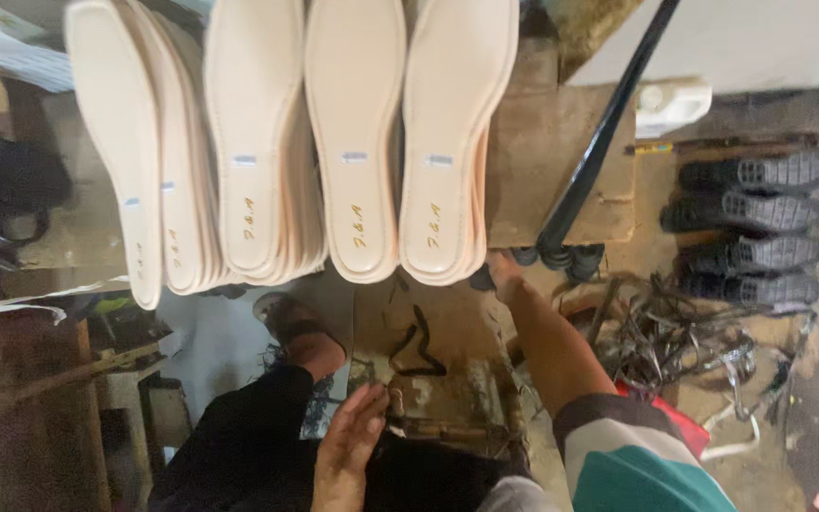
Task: The person sits at a workbench and uses scissors to trim the edges of black rubber shoe soles, rotating each sole to cut around it and letting trimmings fall to the floor. They briefly handle a stack of insoles and a strap before resuming trimming soles one at a time.
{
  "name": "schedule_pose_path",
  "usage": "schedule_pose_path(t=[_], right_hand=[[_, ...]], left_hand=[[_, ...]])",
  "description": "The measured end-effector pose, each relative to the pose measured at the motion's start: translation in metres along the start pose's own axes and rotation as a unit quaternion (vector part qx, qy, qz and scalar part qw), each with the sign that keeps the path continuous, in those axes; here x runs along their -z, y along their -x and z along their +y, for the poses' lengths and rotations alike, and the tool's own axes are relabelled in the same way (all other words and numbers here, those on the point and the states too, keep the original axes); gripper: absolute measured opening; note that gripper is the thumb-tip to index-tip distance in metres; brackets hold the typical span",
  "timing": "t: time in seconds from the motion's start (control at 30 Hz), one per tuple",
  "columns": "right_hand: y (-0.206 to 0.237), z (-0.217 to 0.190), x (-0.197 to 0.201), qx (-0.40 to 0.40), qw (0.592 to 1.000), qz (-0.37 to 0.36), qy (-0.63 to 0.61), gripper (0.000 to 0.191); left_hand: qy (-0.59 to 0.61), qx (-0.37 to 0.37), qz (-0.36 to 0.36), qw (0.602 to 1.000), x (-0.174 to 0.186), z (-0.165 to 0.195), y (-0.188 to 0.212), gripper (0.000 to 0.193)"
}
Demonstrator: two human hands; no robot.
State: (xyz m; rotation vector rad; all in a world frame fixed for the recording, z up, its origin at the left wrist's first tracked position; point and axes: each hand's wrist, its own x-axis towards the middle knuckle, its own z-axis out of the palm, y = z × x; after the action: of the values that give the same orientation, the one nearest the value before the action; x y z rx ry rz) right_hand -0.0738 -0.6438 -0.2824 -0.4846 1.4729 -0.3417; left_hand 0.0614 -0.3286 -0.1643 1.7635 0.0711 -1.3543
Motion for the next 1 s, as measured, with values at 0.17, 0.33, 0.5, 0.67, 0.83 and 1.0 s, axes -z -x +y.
schedule_pose_path(t=[0.17,0.33,0.5,0.67,0.83,1.0], right_hand=[[-0.014,0.0,-0.004,0.061,0.998,0.023,-0.014,0.038],[-0.013,0.006,-0.013,0.127,0.989,0.071,-0.031,0.037],[-0.007,0.008,-0.012,0.154,0.982,0.103,-0.045,0.035],[0.004,0.001,-0.014,0.231,0.968,0.093,-0.043,0.034],[0.024,0.006,-0.01,0.268,0.955,0.083,0.095,0.035],[0.048,0.013,0.013,0.286,0.926,0.133,0.208,0.029]], left_hand=[[-0.022,0.006,0.04,0.999,-0.002,-0.002,-0.003,0.067],[-0.016,-0.016,0.01,1.0,-0.002,0.001,0.001,0.061],[-0.043,0.003,0.027,0.999,-0.004,0.004,0.0,0.061],[0.004,-0.015,-0.005,1.0,-0.008,0.011,0.002,0.061],[-0.039,0.021,-0.013,0.999,-0.01,0.022,0.007,0.061],[0.009,-0.032,-0.03,0.999,-0.012,0.022,0.012,0.06]])
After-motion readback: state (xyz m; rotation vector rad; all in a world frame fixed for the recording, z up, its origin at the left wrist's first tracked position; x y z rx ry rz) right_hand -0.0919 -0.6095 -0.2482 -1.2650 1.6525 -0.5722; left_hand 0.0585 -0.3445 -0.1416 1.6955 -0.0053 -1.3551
